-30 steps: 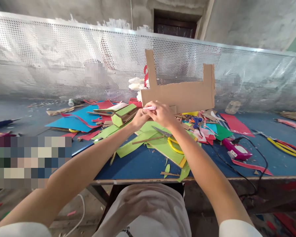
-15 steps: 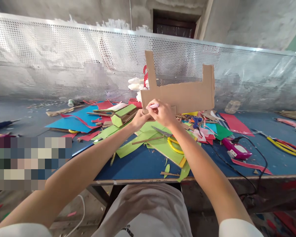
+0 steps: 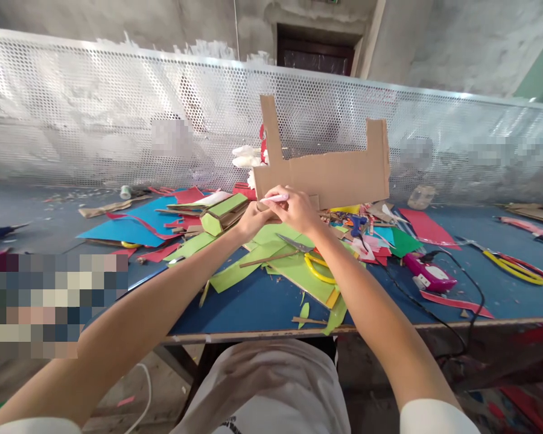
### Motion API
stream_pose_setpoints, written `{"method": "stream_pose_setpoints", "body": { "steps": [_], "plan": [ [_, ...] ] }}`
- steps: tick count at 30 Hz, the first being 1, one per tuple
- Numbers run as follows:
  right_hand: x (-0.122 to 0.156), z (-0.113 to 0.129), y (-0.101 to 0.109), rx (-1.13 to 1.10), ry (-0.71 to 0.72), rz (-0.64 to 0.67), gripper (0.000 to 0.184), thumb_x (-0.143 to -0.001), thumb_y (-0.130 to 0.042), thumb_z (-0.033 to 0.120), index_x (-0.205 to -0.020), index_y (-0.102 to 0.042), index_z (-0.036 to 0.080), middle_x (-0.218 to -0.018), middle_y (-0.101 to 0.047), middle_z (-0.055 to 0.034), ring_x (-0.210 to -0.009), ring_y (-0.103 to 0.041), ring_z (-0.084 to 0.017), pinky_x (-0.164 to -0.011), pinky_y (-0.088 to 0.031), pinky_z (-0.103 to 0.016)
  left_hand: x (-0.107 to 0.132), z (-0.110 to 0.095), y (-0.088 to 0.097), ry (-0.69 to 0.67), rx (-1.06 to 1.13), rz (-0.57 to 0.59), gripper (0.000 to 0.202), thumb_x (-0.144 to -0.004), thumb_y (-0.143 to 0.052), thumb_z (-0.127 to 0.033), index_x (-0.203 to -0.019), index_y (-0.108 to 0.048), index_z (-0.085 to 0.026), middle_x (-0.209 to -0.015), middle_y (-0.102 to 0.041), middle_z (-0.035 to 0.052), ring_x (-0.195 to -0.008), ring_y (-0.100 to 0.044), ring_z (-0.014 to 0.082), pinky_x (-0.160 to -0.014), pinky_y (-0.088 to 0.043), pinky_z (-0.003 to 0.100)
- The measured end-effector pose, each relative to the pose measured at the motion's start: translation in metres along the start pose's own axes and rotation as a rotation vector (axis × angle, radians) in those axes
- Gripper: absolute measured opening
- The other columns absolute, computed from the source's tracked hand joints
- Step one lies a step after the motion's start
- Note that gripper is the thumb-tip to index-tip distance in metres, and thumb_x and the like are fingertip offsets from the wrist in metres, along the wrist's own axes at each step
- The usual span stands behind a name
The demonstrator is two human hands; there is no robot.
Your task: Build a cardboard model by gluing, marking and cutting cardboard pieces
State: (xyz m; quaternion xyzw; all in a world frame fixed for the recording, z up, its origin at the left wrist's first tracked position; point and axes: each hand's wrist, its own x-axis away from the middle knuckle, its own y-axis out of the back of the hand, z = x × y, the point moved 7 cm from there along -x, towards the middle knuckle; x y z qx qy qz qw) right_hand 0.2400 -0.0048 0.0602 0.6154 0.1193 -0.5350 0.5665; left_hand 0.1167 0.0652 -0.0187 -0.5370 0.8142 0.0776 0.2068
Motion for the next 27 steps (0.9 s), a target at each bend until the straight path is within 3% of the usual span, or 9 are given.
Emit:
{"method": "stream_pose_setpoints", "body": {
  "steps": [5,10,13,18,24,27],
  "plan": [
    [0.000,0.000,0.009,-0.024,-0.062,-0.067,0.049,-0.110,-0.059,0.068,-0.101,-0.074,0.023,-0.092,-0.084,-0.0060,-0.073,-0.075,-0.020,-0.070,-0.054,-0.032,0.000,-0.003,-0.001,0.001,0.020,0.007,0.061,-0.065,-0.106,-0.062,-0.091,-0.085,-0.012,-0.087,-0.086,0.0112,-0.081,-0.085,0.0251,-0.087,-0.072,0.038],
    [-0.002,0.007,0.003,0.005,-0.022,-0.015,0.055,-0.109,-0.057,0.075,-0.099,-0.076,0.024,-0.090,-0.082,-0.0052,-0.072,-0.072,-0.019,-0.071,-0.054,-0.032,0.001,-0.004,-0.001,0.005,0.014,-0.008,0.052,-0.067,-0.107,-0.055,-0.077,-0.078,-0.012,-0.080,-0.083,0.0085,-0.078,-0.083,0.0224,-0.087,-0.073,0.038],
    [-0.003,0.003,0.003,0.019,-0.033,-0.024,0.054,-0.109,-0.056,0.074,-0.098,-0.074,0.024,-0.088,-0.081,-0.0050,-0.069,-0.069,-0.019,-0.069,-0.052,-0.033,0.001,-0.004,-0.001,0.014,0.011,-0.002,0.048,-0.072,-0.105,-0.052,-0.086,-0.083,-0.012,-0.087,-0.086,0.0102,-0.081,-0.084,0.0233,-0.088,-0.073,0.038],
    [-0.001,-0.015,0.019,0.018,-0.069,-0.145,0.045,-0.108,-0.061,0.065,-0.093,-0.068,0.024,-0.084,-0.081,-0.0052,-0.066,-0.067,-0.019,-0.068,-0.051,-0.033,0.001,-0.004,0.002,0.043,0.040,-0.043,0.062,-0.071,-0.107,-0.049,-0.113,-0.085,-0.010,-0.108,-0.089,0.0168,-0.083,-0.087,0.0268,-0.087,-0.073,0.040],
    [-0.001,-0.005,0.014,0.007,-0.019,-0.053,0.043,-0.108,-0.061,0.063,-0.096,-0.072,0.023,-0.088,-0.080,-0.0042,-0.065,-0.066,-0.017,-0.067,-0.050,-0.031,0.002,-0.005,0.003,0.031,0.031,-0.021,0.062,-0.070,-0.106,-0.055,-0.106,-0.087,-0.009,-0.104,-0.090,0.0161,-0.085,-0.087,0.0262,-0.090,-0.073,0.040],
    [-0.001,-0.006,0.015,0.028,-0.021,-0.046,0.044,-0.109,-0.060,0.064,-0.097,-0.073,0.024,-0.089,-0.080,-0.0046,-0.071,-0.068,-0.018,-0.070,-0.051,-0.032,0.002,-0.006,0.005,0.028,0.032,-0.038,0.057,-0.074,-0.105,-0.051,-0.108,-0.087,-0.009,-0.104,-0.090,0.0158,-0.085,-0.086,0.0251,-0.090,-0.073,0.039]
  ]
}}
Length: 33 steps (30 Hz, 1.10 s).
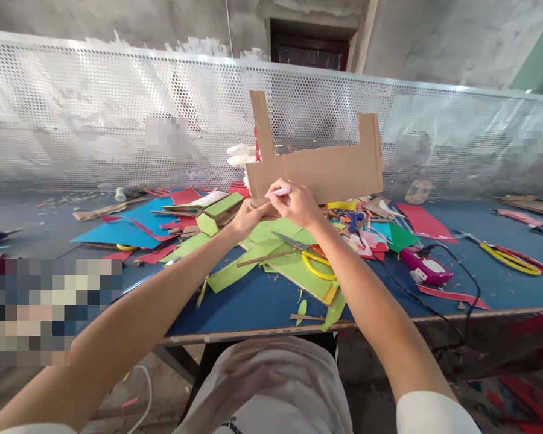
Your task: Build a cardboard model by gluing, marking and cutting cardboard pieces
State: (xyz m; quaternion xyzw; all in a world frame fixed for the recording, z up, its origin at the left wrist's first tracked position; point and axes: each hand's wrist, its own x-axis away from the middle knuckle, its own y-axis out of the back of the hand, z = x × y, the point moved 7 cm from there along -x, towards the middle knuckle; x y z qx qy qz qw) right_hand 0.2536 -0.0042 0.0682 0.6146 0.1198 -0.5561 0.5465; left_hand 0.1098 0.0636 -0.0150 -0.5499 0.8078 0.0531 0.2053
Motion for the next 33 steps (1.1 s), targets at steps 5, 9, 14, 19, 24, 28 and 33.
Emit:
{"method": "stream_pose_setpoints", "body": {
  "steps": [5,9,14,19,24,28,33],
  "plan": [
    [0.002,-0.024,0.021,0.026,-0.034,-0.124,0.043,-0.107,-0.061,0.064,-0.091,-0.067,0.024,-0.086,-0.079,-0.0067,-0.071,-0.068,-0.020,-0.070,-0.052,-0.033,-0.002,0.000,0.006,0.010,0.033,-0.072,0.056,-0.076,-0.105,-0.043,-0.116,-0.086,-0.010,-0.110,-0.090,0.0160,-0.080,-0.086,0.0248,-0.084,-0.074,0.038],
    [0.002,-0.025,0.022,0.002,-0.030,-0.109,0.041,-0.108,-0.061,0.062,-0.093,-0.068,0.024,-0.088,-0.081,-0.0060,-0.064,-0.064,-0.017,-0.066,-0.051,-0.032,-0.003,0.000,0.007,0.020,0.030,-0.078,0.054,-0.076,-0.105,-0.042,-0.116,-0.086,-0.009,-0.112,-0.089,0.0167,-0.079,-0.086,0.0245,-0.083,-0.074,0.038],
    [0.001,-0.018,0.012,0.026,-0.021,-0.037,0.041,-0.109,-0.060,0.062,-0.099,-0.072,0.025,-0.086,-0.080,-0.0032,-0.064,-0.065,-0.017,-0.066,-0.050,-0.031,-0.004,-0.002,0.009,0.000,0.018,-0.079,0.057,-0.077,-0.105,-0.043,-0.118,-0.086,-0.009,-0.111,-0.089,0.0170,-0.083,-0.087,0.0264,-0.088,-0.075,0.040],
    [0.004,-0.040,0.036,0.043,-0.049,-0.166,0.043,-0.108,-0.060,0.064,-0.092,-0.067,0.024,-0.084,-0.079,-0.0057,-0.068,-0.067,-0.019,-0.069,-0.052,-0.033,-0.006,-0.001,0.017,-0.021,0.027,-0.116,0.060,-0.072,-0.106,-0.049,-0.113,-0.086,-0.010,-0.108,-0.089,0.0149,-0.078,-0.086,0.0239,-0.081,-0.074,0.034],
    [0.004,-0.045,0.045,0.028,-0.061,-0.200,0.051,-0.106,-0.061,0.072,-0.091,-0.068,0.024,-0.087,-0.082,-0.0077,-0.064,-0.065,-0.018,-0.066,-0.052,-0.033,-0.005,0.000,0.020,-0.013,0.033,-0.127,0.056,-0.075,-0.104,-0.046,-0.113,-0.085,-0.010,-0.110,-0.089,0.0156,-0.081,-0.087,0.0236,-0.085,-0.074,0.034],
    [0.003,-0.044,0.043,0.008,-0.062,-0.206,0.057,-0.106,-0.059,0.077,-0.098,-0.074,0.023,-0.084,-0.081,-0.0063,-0.066,-0.070,-0.019,-0.063,-0.052,-0.030,-0.005,-0.005,0.020,-0.013,0.076,-0.145,0.052,-0.078,-0.103,-0.043,-0.115,-0.084,-0.012,-0.114,-0.089,0.0145,-0.082,-0.087,0.0223,-0.089,-0.075,0.036],
    [0.009,-0.061,0.069,0.069,-0.044,-0.379,0.057,-0.116,-0.044,0.071,-0.128,-0.076,0.026,-0.110,-0.084,-0.0113,-0.079,-0.076,-0.023,-0.078,-0.063,-0.039,-0.007,-0.009,0.024,-0.019,0.165,-0.174,0.051,-0.075,-0.104,-0.041,-0.111,-0.083,-0.012,-0.105,-0.089,0.0129,-0.080,-0.086,0.0214,-0.081,-0.074,0.031]
  ]
}}
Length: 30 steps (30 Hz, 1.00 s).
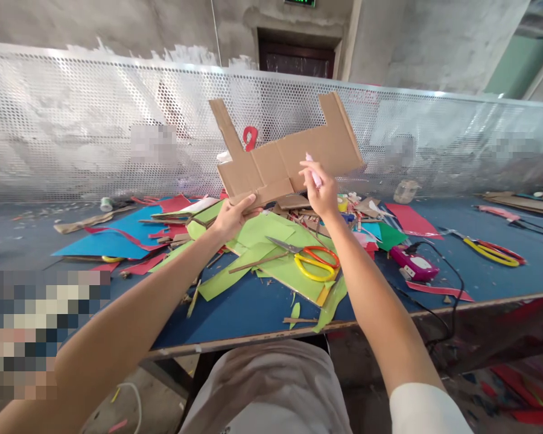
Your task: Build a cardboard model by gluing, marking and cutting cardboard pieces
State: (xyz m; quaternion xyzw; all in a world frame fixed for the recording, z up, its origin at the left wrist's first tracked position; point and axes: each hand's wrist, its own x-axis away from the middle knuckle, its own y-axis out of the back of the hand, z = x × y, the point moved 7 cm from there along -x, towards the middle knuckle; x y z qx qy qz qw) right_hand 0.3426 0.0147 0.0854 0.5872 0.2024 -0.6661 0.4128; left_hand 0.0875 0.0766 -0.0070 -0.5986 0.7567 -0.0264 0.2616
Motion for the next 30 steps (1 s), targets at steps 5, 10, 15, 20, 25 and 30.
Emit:
{"method": "stream_pose_setpoints", "body": {
  "steps": [5,10,15,20,25,30],
  "plan": [
    [0.002,0.003,-0.006,0.101,0.214,0.206,0.038,-0.107,-0.073,0.061,-0.127,-0.077,0.029,-0.129,-0.081,-0.0137,-0.103,-0.076,-0.031,-0.098,-0.064,-0.053,0.000,-0.005,0.002,0.013,0.032,-0.048,0.046,-0.077,-0.103,-0.038,-0.109,-0.081,-0.012,-0.101,-0.088,0.0105,-0.075,-0.084,0.0185,-0.081,-0.074,0.030],
    [0.006,0.002,-0.016,0.195,0.287,0.284,0.021,-0.105,-0.080,0.037,-0.125,-0.079,0.031,-0.124,-0.081,-0.0108,-0.115,-0.072,-0.033,-0.107,-0.060,-0.055,0.001,-0.007,-0.001,0.011,-0.004,-0.016,0.044,-0.079,-0.102,-0.040,-0.107,-0.082,-0.012,-0.099,-0.088,0.0105,-0.076,-0.084,0.0190,-0.084,-0.074,0.032],
    [0.010,0.000,-0.015,0.231,0.342,0.255,0.013,-0.109,-0.074,0.033,-0.119,-0.081,0.029,-0.115,-0.082,-0.0105,-0.105,-0.072,-0.030,-0.099,-0.061,-0.049,0.000,-0.006,0.000,-0.007,-0.017,0.016,0.050,-0.076,-0.104,-0.043,-0.108,-0.082,-0.012,-0.099,-0.088,0.0114,-0.078,-0.085,0.0204,-0.084,-0.074,0.032],
    [0.008,0.004,-0.010,0.040,0.245,0.174,0.033,-0.110,-0.071,0.051,-0.133,-0.077,0.028,-0.111,-0.083,-0.0087,-0.091,-0.077,-0.026,-0.083,-0.064,-0.041,0.001,-0.007,-0.002,-0.057,-0.084,0.055,0.063,-0.066,-0.108,-0.053,-0.105,-0.084,-0.011,-0.102,-0.089,0.0133,-0.077,-0.085,0.0212,-0.082,-0.075,0.033],
    [0.001,0.011,-0.012,-0.198,0.005,0.120,0.056,-0.111,-0.057,0.075,-0.113,-0.080,0.025,-0.093,-0.083,-0.0072,-0.072,-0.078,-0.020,-0.068,-0.061,-0.033,0.003,-0.007,-0.005,-0.093,-0.164,0.089,0.070,-0.063,-0.107,-0.061,-0.109,-0.087,-0.012,-0.112,-0.089,0.0154,-0.079,-0.085,0.0246,-0.084,-0.076,0.040],
    [0.001,0.023,-0.019,-0.252,-0.077,0.172,0.061,-0.104,-0.064,0.082,-0.097,-0.080,0.023,-0.095,-0.086,-0.0096,-0.077,-0.079,-0.021,-0.074,-0.065,-0.036,0.001,-0.004,-0.003,-0.087,-0.249,0.095,0.071,-0.066,-0.105,-0.062,-0.110,-0.086,-0.011,-0.104,-0.089,0.0156,-0.079,-0.086,0.0278,-0.085,-0.076,0.043]
  ]
}}
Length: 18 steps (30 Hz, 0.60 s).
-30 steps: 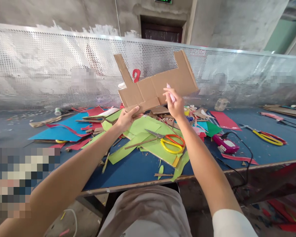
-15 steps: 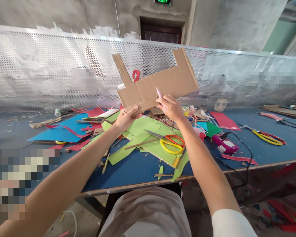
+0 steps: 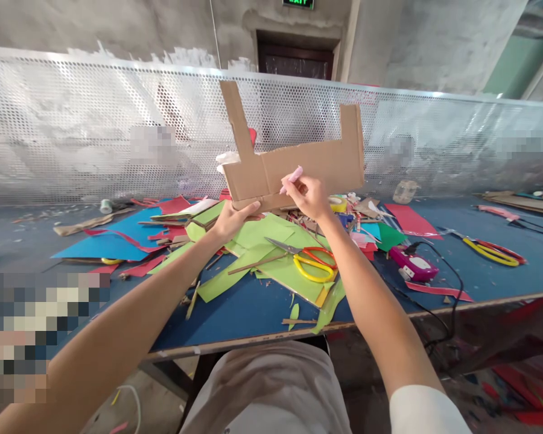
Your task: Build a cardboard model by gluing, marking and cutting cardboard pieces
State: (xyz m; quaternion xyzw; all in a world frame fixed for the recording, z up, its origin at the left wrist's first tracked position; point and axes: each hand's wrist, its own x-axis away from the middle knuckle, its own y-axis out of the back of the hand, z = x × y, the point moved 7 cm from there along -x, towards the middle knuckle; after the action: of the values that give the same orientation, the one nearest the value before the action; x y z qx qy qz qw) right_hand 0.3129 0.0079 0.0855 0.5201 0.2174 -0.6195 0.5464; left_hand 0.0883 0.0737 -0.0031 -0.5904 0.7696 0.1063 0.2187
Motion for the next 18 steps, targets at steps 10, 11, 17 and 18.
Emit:
{"method": "stream_pose_setpoints", "body": {
  "steps": [10,11,17,18],
  "plan": [
    [0.002,0.003,-0.004,0.212,0.117,0.070,0.059,-0.111,-0.054,0.073,-0.091,-0.078,0.022,-0.095,-0.086,-0.0093,-0.070,-0.073,-0.018,-0.069,-0.058,-0.033,-0.001,0.004,0.002,0.005,0.001,0.000,0.068,-0.069,-0.105,-0.058,-0.113,-0.086,-0.010,-0.108,-0.089,0.0164,-0.080,-0.087,0.0277,-0.083,-0.076,0.042],
    [0.002,0.001,0.000,0.228,0.117,0.050,0.059,-0.111,-0.054,0.073,-0.090,-0.077,0.022,-0.093,-0.085,-0.0092,-0.067,-0.071,-0.018,-0.067,-0.057,-0.033,-0.001,0.003,0.002,0.006,0.005,-0.001,0.068,-0.069,-0.105,-0.058,-0.113,-0.086,-0.010,-0.108,-0.089,0.0166,-0.080,-0.087,0.0275,-0.083,-0.076,0.041],
    [0.001,-0.008,0.016,0.226,0.100,-0.033,0.059,-0.109,-0.055,0.074,-0.087,-0.073,0.022,-0.090,-0.085,-0.0100,-0.063,-0.066,-0.017,-0.061,-0.053,-0.033,-0.001,0.002,0.003,0.013,0.035,-0.014,0.072,-0.063,-0.107,-0.060,-0.111,-0.087,-0.010,-0.108,-0.089,0.0165,-0.077,-0.086,0.0260,-0.080,-0.075,0.038],
    [0.001,-0.007,0.013,0.225,0.094,-0.013,0.059,-0.109,-0.055,0.074,-0.088,-0.073,0.022,-0.092,-0.085,-0.0100,-0.064,-0.067,-0.018,-0.061,-0.054,-0.033,-0.001,0.002,0.002,0.015,0.039,-0.014,0.072,-0.062,-0.107,-0.061,-0.111,-0.087,-0.010,-0.108,-0.089,0.0164,-0.077,-0.086,0.0260,-0.080,-0.075,0.039]
  ]
}}
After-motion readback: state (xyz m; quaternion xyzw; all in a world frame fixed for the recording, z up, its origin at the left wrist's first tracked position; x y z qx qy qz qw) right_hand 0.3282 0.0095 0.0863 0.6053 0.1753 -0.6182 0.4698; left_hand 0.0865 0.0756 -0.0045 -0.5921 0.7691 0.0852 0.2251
